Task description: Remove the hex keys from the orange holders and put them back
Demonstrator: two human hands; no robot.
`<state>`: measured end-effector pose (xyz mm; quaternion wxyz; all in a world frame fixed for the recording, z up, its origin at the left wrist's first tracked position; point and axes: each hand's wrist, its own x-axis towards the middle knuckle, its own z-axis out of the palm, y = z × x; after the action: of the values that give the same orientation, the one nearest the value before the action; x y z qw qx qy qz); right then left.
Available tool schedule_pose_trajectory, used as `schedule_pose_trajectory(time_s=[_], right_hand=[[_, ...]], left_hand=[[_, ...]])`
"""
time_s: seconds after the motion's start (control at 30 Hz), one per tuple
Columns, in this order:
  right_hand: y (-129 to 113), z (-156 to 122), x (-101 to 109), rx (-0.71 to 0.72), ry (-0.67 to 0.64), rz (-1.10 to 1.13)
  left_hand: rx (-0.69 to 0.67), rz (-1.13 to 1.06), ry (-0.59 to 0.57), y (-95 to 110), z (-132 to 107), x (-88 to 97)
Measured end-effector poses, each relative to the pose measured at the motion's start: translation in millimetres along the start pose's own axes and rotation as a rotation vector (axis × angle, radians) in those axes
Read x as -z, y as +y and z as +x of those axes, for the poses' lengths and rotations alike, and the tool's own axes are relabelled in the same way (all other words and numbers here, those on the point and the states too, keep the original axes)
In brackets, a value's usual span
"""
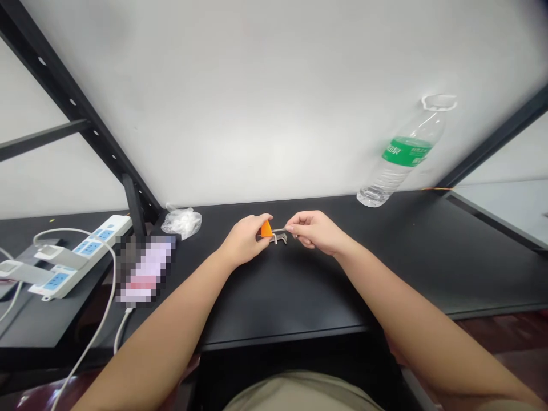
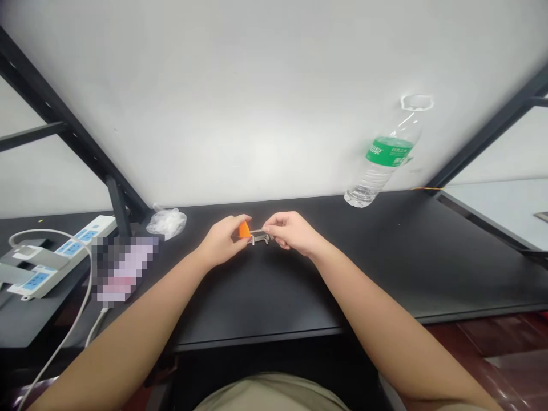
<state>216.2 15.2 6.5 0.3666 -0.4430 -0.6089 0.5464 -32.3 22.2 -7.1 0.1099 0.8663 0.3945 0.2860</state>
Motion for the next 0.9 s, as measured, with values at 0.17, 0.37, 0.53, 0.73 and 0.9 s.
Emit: schedule_pose_trajectory(time_s=[0.17,0.37,0.53,0.73,0.9], right_hand=[[5.4,4.4,-21.1,-0.026,0.023,-0.018],[8.8,4.3,-45.2,-0.014,0.167,-0.109],[10.8,1.8,-42.5,0.026,0.041,-0.288],[21.1,7.7,-17.1,0.319,0.109,-0.789],[29.2,9.2,-10.4,0.366,-0.042,-1.066]], left_hand=[[-0.021,0.026,-0.021,11.2,1.9,-4.3],[0.052,0.069,0.011,11.8,2.7,-6.9],[0.1,0.077,0.007,-2.1,1.2,-7.2],[0.149,0.06,0.025,-13.6,1.4,-5.5],[0.172,0.028,0.029,-16.1,0.9,-7.2]])
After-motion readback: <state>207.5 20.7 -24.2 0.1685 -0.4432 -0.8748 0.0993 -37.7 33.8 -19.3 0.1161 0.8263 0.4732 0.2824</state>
